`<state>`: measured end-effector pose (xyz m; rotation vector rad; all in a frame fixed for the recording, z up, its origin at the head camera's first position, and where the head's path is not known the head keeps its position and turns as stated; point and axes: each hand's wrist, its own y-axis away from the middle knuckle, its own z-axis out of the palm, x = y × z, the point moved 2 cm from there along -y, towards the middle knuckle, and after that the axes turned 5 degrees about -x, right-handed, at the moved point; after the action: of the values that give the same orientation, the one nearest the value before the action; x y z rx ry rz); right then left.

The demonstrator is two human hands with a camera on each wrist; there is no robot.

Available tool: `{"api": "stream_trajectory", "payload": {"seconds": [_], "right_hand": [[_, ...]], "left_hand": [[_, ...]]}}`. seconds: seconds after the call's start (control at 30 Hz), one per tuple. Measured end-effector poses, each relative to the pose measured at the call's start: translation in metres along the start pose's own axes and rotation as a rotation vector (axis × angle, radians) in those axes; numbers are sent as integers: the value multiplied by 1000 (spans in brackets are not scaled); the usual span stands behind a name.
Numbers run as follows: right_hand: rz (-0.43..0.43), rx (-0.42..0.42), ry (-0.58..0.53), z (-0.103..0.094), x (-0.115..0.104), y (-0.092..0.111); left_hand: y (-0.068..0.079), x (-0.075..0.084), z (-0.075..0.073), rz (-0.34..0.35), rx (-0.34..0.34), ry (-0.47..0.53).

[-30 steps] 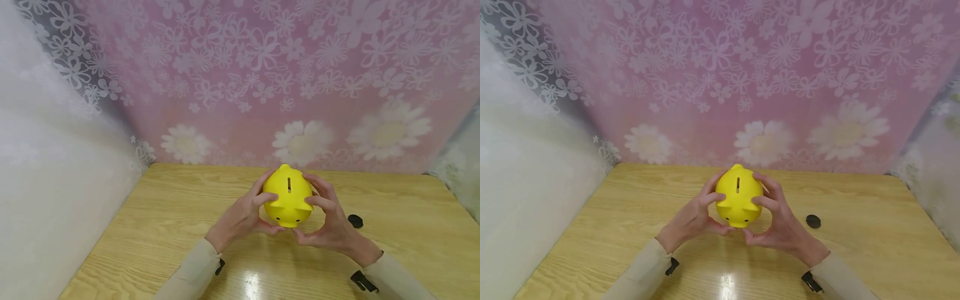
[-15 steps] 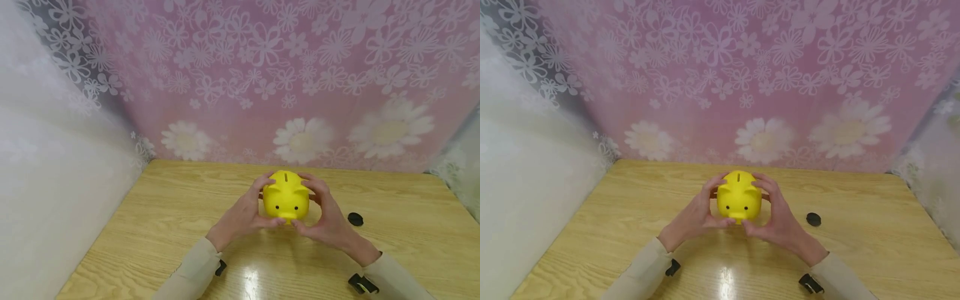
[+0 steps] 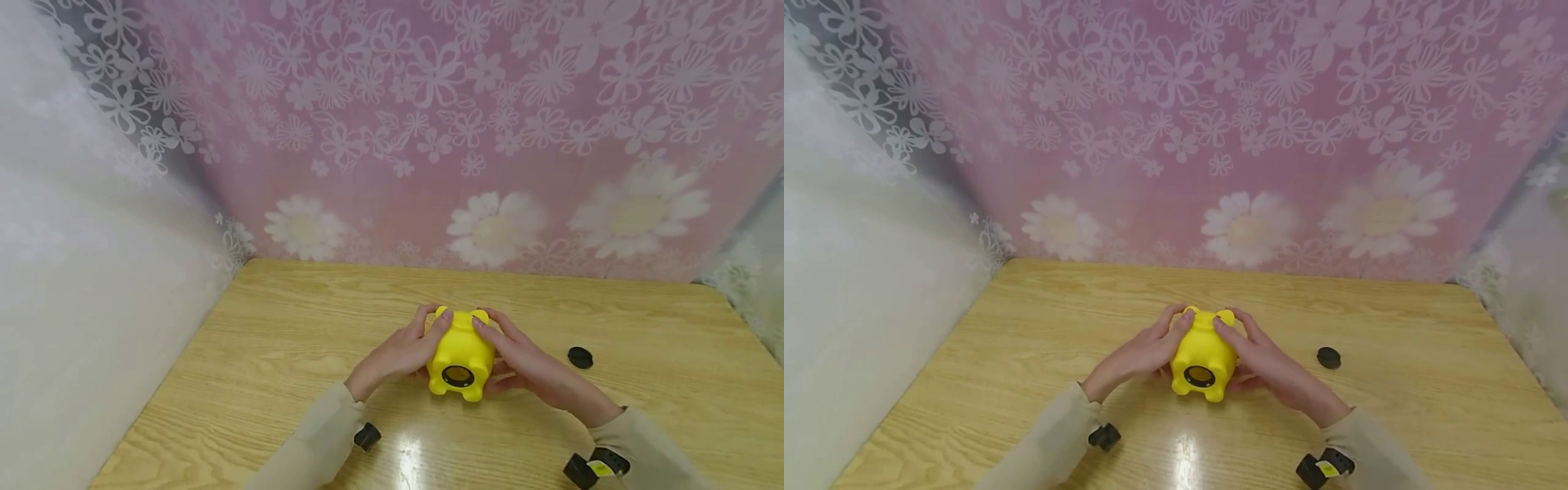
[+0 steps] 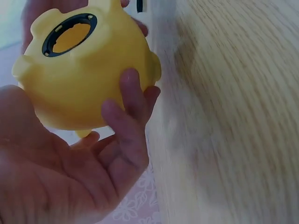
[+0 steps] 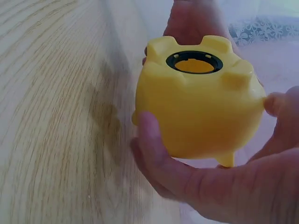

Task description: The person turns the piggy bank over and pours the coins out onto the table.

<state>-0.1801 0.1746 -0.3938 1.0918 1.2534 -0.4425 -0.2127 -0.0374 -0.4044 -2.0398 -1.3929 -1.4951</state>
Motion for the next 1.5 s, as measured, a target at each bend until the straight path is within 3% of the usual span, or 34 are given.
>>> {"api": "stream_trajectory", "payload": {"seconds": [0.13, 0.2, 0.23, 0.27, 0.33, 0.4, 0.47, 0.53, 0.6, 0.93, 1.07, 1.1, 1.17, 1.33, 1.43, 1.5], "right_hand": [[44, -50, -73, -3, 3, 1], [-20, -31, -66, -4, 2, 1], [-104, -10, -23, -5, 2, 0], [-220, 21, 52, -6, 2, 1], [-553, 90, 294, -7, 0, 2], [-959, 209, 583, -8, -3, 5], [-1286, 338, 786, -8, -6, 8], [-1487, 386, 877, -7, -8, 7], [-1534, 390, 895, -7, -9, 6], [-1423, 388, 922, -10, 1, -1], [-1313, 375, 865, -10, 2, -1], [-1242, 366, 830, -10, 2, 0], [-1052, 334, 712, -8, 2, 2], [-437, 189, 291, -4, -4, 2], [-168, 114, 124, -3, -6, 1], [-68, 85, 71, -3, -6, 1]], "left_hand": [[0, -3, 0, -12, -60, 54], [0, -3, -2, 42, -73, 53], [0, -2, -3, 96, -70, 39], [1, -1, -4, 176, -52, 10], [5, 4, -7, 430, 14, -176], [10, 11, -10, 719, 149, -428], [16, 17, -12, 953, 331, -671], [20, 20, -13, 1083, 451, -810], [21, 20, -13, 1112, 486, -855], [13, 9, -11, 1064, 434, -768], [11, 7, -12, 1009, 390, -703], [11, 6, -11, 966, 366, -667], [11, 4, -10, 814, 278, -518], [5, 2, -5, 331, 106, -103], [1, 3, -4, 153, 50, -33], [1, 3, -2, 78, 19, -3]]}}
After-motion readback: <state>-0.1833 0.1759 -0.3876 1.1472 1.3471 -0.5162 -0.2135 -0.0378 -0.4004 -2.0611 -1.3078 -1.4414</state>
